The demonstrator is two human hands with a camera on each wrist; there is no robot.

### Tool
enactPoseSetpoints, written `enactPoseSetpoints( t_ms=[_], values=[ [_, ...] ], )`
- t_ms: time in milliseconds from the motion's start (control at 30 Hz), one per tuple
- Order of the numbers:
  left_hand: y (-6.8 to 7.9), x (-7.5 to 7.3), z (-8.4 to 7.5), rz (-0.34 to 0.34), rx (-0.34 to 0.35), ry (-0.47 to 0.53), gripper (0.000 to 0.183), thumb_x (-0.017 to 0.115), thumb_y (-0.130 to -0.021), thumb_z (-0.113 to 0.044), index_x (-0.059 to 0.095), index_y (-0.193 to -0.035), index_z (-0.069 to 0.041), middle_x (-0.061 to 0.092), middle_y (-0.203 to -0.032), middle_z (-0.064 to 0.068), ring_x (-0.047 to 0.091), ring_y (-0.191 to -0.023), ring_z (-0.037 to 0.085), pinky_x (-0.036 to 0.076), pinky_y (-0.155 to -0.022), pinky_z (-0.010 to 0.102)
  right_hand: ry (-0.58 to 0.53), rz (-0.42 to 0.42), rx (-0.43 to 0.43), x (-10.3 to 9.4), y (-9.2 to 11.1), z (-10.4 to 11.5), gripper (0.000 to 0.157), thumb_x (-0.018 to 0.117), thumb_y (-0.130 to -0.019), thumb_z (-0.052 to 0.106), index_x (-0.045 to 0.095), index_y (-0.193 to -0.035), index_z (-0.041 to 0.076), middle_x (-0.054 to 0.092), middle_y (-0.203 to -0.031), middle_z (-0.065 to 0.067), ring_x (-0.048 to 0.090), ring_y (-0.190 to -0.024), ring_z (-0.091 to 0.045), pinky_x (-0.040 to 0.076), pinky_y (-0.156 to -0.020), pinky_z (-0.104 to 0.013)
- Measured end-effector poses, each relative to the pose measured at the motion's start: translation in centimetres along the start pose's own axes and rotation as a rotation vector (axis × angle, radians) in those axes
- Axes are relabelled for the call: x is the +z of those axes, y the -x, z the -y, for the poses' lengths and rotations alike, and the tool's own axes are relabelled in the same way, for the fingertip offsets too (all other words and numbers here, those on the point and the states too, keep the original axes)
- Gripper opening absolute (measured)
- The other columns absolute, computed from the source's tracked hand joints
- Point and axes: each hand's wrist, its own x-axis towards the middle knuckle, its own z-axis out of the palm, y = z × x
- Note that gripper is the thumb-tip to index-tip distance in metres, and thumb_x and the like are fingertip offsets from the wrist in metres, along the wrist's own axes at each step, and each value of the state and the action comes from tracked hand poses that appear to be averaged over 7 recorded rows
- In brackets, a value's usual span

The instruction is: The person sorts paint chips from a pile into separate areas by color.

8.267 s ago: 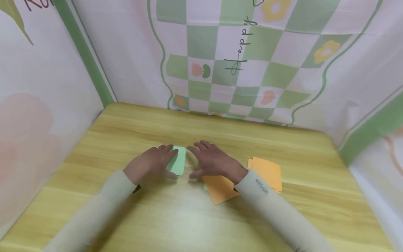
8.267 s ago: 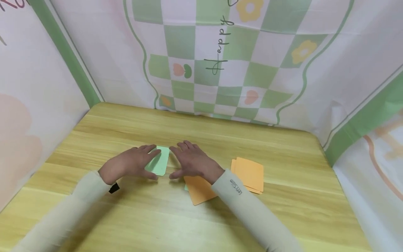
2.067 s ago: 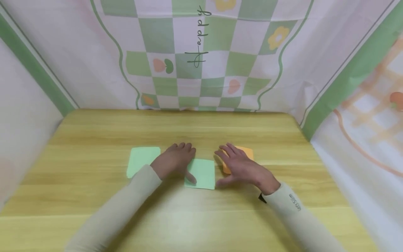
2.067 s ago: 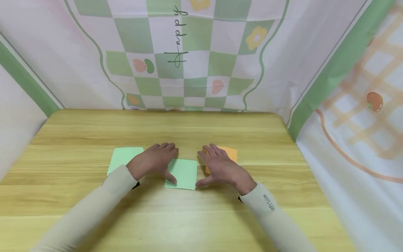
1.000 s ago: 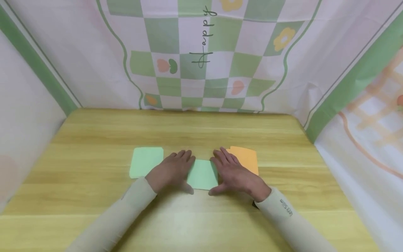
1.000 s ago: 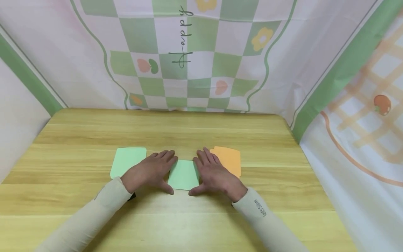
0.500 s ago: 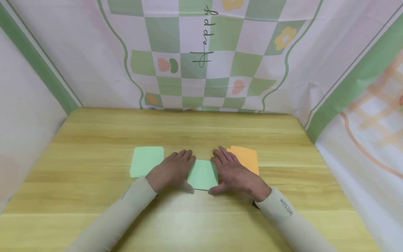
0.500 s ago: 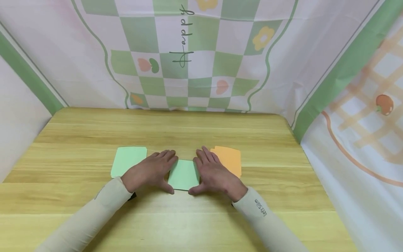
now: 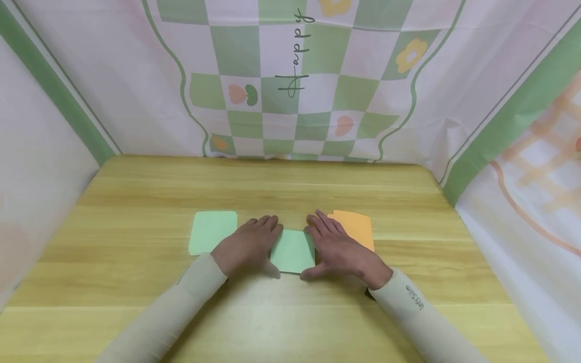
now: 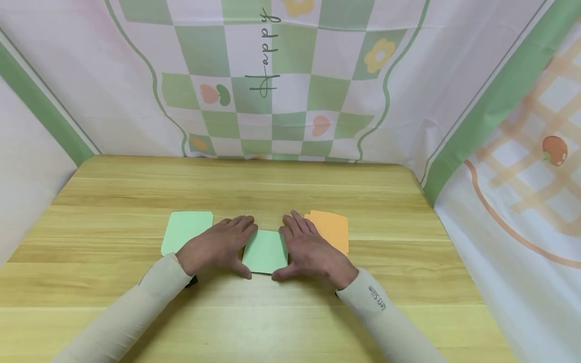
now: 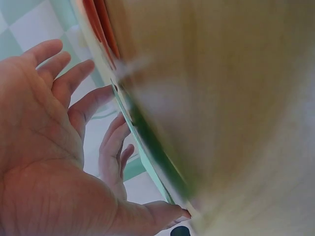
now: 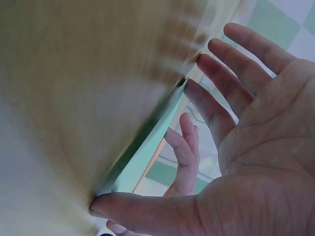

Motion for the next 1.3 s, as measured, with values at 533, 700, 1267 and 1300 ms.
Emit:
enactPoseSetpoints(
  t_ms=[533,700,1267,1300],
  values=[
    [1.5,-1.6,3.0,0.036,-0.073,0.118,0.108,0.073,-0.061,-0.068,0.035,-0.141,-0.006,0.025,-0.150,0.011,0.020,-0.138,0.026,0.022,-0.109,0.044,0.036,0.005,-0.030,-2.1,-3.0,1.8,0.113,0.063,-0.066,0.075,0.030,-0.142,-0.003,0.020,-0.151,-0.019,0.005,-0.140,-0.034,0.016,-0.110,-0.051],
    [2.7,-2.0,4.5,0.015,-0.083,0.130,0.105,0.075,-0.059,-0.067,0.038,-0.137,-0.007,0.029,-0.148,0.013,0.024,-0.136,0.028,0.026,-0.108,0.046,0.028,0.027,-0.042,-2.5,-4.6,3.0,0.110,0.064,-0.067,0.073,0.031,-0.141,-0.001,0.020,-0.150,-0.018,0.004,-0.140,-0.033,0.012,-0.111,-0.048],
    [7.0,-1.9,8.6,-0.035,-0.141,0.171,0.104,0.083,-0.057,-0.055,0.040,-0.136,-0.003,0.034,-0.143,0.018,0.027,-0.133,0.034,0.021,-0.108,0.050,0.036,0.002,-0.135,-1.7,-9.6,6.9,0.099,0.064,-0.067,0.073,0.040,-0.131,0.000,0.029,-0.144,-0.021,0.011,-0.138,-0.038,0.012,-0.112,-0.046],
    [7.0,-1.8,8.8,-0.033,-0.144,0.173,0.104,0.083,-0.057,-0.055,0.039,-0.136,-0.003,0.034,-0.143,0.018,0.028,-0.132,0.035,0.021,-0.108,0.051,0.044,0.002,-0.138,-1.6,-9.8,6.9,0.099,0.064,-0.067,0.073,0.040,-0.131,0.000,0.029,-0.144,-0.020,0.011,-0.138,-0.038,0.012,-0.112,-0.046]
  ],
)
